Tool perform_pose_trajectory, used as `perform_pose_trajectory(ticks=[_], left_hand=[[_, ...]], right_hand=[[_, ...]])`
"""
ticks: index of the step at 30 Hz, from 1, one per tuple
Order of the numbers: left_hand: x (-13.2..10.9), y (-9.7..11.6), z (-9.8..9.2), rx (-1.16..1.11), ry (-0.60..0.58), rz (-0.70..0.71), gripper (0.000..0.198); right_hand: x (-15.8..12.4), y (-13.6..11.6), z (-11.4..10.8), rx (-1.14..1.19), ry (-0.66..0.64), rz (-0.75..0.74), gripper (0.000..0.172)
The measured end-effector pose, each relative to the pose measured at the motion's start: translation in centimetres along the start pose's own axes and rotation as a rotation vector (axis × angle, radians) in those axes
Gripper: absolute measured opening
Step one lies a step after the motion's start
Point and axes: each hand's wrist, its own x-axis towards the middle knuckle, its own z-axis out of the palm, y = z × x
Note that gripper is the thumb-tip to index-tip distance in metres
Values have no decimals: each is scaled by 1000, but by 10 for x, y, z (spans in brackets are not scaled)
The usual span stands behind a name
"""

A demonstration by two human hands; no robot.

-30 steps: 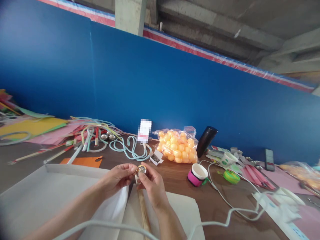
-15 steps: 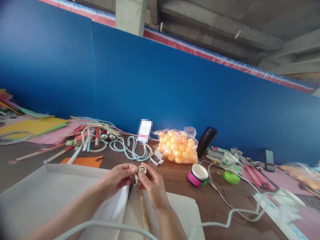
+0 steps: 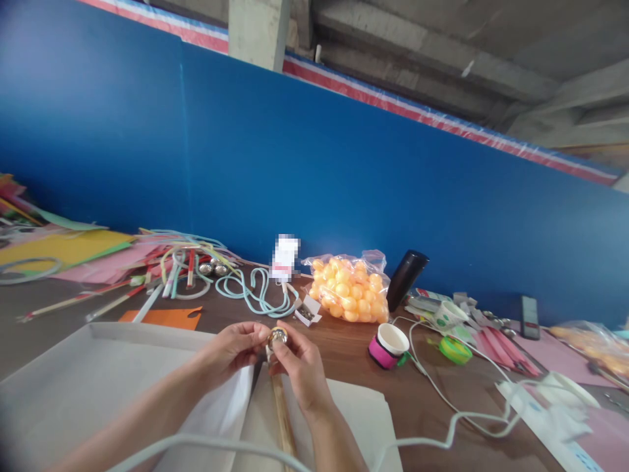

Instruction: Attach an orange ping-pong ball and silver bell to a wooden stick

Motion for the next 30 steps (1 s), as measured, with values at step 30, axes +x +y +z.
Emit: perform_pose_trajectory(ticks=[30], left_hand=[[-2,2,4,18,25,-14,24]], right_hand=[[0,8,-3,-38,-24,-72,42]])
